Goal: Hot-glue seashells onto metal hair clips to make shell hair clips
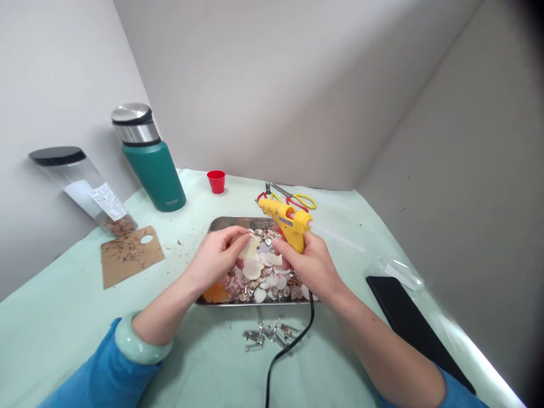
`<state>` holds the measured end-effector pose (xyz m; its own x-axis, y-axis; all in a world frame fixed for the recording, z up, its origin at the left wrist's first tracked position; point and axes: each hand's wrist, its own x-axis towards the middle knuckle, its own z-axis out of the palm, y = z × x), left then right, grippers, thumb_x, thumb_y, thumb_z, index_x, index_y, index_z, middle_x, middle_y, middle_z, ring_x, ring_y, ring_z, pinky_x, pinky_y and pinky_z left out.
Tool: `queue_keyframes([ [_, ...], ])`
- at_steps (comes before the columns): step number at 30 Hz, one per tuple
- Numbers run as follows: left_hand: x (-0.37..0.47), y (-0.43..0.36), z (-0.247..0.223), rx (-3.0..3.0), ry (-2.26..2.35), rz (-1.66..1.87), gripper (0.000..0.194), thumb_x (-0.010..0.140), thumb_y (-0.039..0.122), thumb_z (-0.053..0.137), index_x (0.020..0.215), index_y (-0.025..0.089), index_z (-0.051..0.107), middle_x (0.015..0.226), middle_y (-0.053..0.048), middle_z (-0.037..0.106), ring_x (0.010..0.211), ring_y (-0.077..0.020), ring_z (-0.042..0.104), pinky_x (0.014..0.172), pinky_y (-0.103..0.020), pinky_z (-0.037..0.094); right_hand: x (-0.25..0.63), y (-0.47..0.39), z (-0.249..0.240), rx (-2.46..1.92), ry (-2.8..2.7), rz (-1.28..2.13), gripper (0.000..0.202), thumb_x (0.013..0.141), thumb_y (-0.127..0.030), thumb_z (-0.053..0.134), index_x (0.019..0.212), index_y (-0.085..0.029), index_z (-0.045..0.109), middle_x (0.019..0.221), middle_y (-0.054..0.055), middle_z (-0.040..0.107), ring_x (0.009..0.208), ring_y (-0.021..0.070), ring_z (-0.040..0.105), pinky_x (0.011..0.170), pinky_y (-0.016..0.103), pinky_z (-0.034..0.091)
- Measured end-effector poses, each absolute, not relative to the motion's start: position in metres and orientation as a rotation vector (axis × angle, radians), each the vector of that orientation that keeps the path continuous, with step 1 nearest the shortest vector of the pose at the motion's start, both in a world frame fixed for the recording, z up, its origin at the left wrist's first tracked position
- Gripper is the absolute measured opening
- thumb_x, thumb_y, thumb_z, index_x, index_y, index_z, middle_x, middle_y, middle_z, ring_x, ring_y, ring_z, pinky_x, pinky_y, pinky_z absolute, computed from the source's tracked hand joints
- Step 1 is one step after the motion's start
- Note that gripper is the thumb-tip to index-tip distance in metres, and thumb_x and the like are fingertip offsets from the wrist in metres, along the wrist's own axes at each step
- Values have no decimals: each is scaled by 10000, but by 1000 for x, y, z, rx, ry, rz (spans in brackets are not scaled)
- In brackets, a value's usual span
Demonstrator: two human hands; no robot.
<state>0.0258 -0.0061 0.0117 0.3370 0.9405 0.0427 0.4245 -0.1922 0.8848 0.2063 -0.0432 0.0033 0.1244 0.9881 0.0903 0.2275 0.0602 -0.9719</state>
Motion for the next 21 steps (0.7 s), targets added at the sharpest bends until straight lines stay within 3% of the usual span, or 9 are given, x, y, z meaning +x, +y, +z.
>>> queue_keyframes([
  [6,14,8,-5,2373,1448,431,276,823,377,469,898,255,705,794,-28,713,724,-196,629,655,-283,448,202,-41,-7,-1399,-1293,955,352,750,-429,634,1007,-189,609,661,-9,586,456,100,491,438,239,438],
  [11,15,5,-8,2650,1523,296,235,815,275,482,884,227,701,845,-66,684,839,-237,584,673,-318,433,201,-41,-9,-1407,-1257,969,342,749,-410,635,1005,-185,605,661,-13,581,456,94,492,425,221,433],
  [17,23,5,-15,2832,1017,364,269,807,232,535,1046,192,652,957,-71,660,909,-226,533,861,-370,407,201,-40,-11,-1402,-1252,975,360,746,-424,635,1020,-192,604,667,-16,579,464,94,500,437,222,447],
  [21,26,8,-18,2742,1074,385,145,781,194,541,838,171,673,809,-62,657,849,-219,550,819,-356,425,201,-41,-15,-1403,-1268,952,359,753,-423,622,1023,-186,605,644,-19,577,460,99,496,439,229,442],
])
